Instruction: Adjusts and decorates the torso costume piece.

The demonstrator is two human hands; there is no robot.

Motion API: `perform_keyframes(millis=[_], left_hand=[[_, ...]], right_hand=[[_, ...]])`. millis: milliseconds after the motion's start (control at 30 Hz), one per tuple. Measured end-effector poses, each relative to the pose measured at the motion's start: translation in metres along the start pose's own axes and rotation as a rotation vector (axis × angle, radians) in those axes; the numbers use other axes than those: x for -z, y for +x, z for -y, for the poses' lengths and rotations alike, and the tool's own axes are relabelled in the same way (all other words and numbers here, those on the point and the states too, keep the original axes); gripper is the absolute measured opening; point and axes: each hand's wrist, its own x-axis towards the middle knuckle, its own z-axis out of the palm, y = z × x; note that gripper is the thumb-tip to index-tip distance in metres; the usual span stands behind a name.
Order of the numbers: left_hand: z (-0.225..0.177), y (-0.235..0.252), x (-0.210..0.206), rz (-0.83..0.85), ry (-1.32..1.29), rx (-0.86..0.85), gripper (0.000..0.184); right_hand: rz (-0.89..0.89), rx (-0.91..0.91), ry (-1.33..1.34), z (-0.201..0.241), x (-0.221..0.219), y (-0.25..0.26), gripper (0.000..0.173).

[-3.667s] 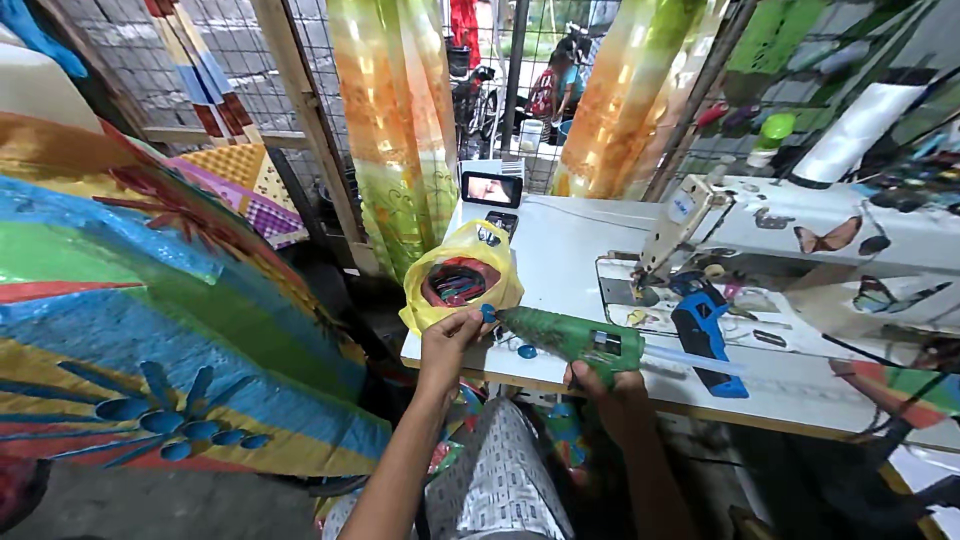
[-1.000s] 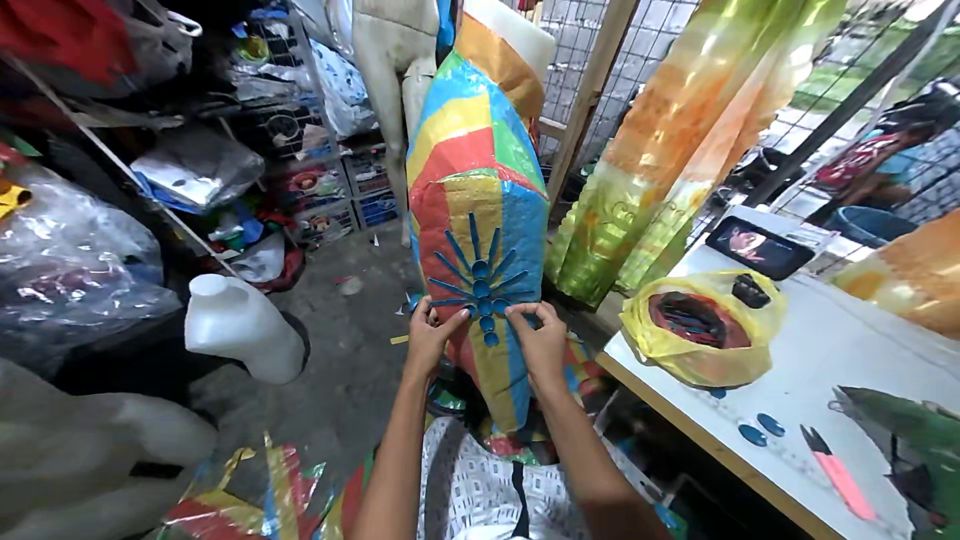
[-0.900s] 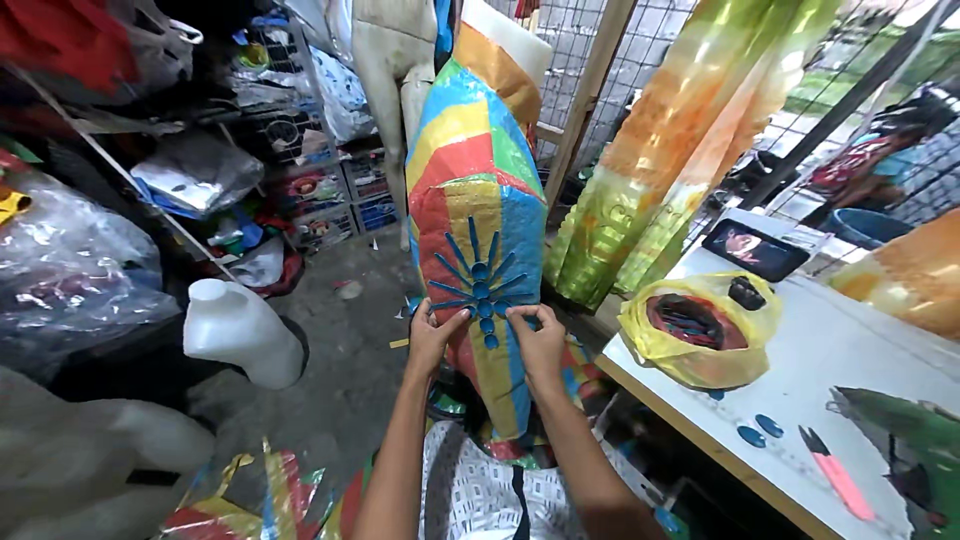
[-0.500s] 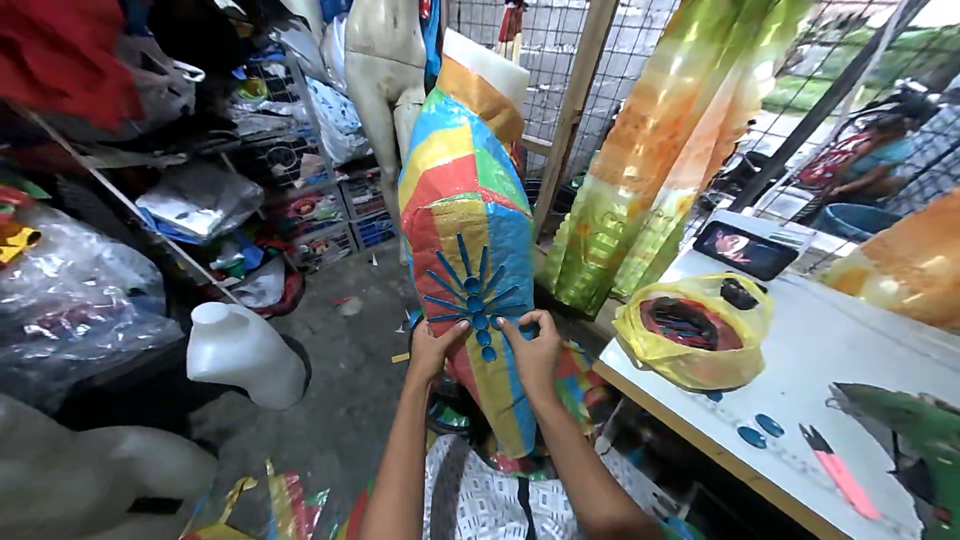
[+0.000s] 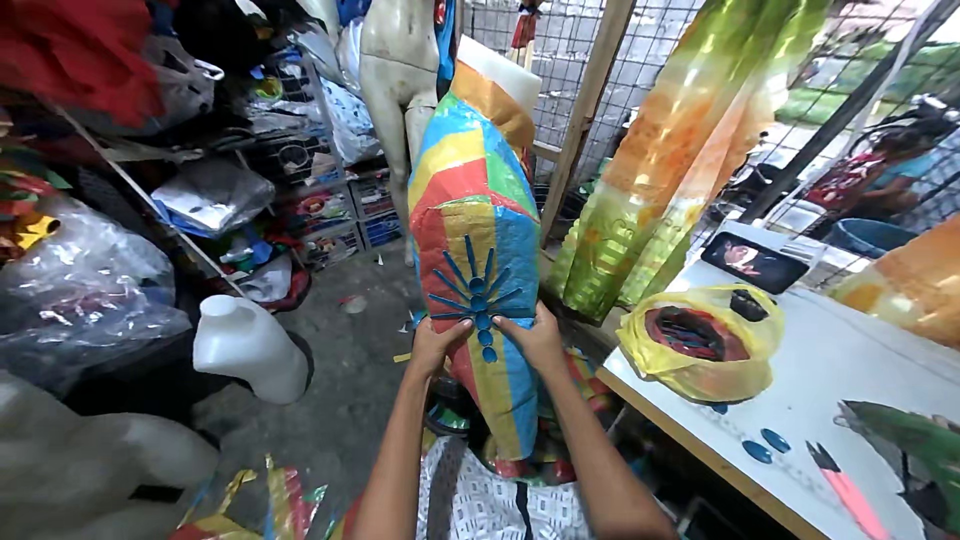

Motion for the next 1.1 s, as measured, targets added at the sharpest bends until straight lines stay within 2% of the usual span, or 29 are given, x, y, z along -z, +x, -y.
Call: perform_keyframes(millis=[367, 667, 800, 1000, 1033, 1100], left_hand=[[0.003, 0.000, -0.005, -0.060, -0.015, -0.053, 0.028], [0.002, 0.000, -0.007, -0.062, -0.031, -0.041, 0.029], [-0.004, -0.001, -0.001, 0.008, 0.023, 0.023, 0.046], [-0.006, -0.001, 0.002, -0.019, 0.078, 0.009, 0.046], [-0.006, -0.001, 0.002, -0.022, 0.095, -0.002, 0.046], [-0.004, -0.002, 0.000, -0.031, 0.112, -0.028, 0.042]], right_hand=[[-0.084, 0.012, 0.017, 0.004, -0.005, 0.000, 0.052], [-0.072, 0.032, 0.023, 0.001, -0.004, -0.002, 0.052], [0.039, -0.015, 0.026, 0.004, 0.006, 0.002, 0.068], [0.063, -0.121, 0.079, 0.011, 0.003, 0.007, 0.086], [0.062, -0.150, 0.053, 0.013, 0.003, 0.007, 0.083], [0.074, -0.211, -0.004, 0.021, 0.005, 0.005, 0.063]])
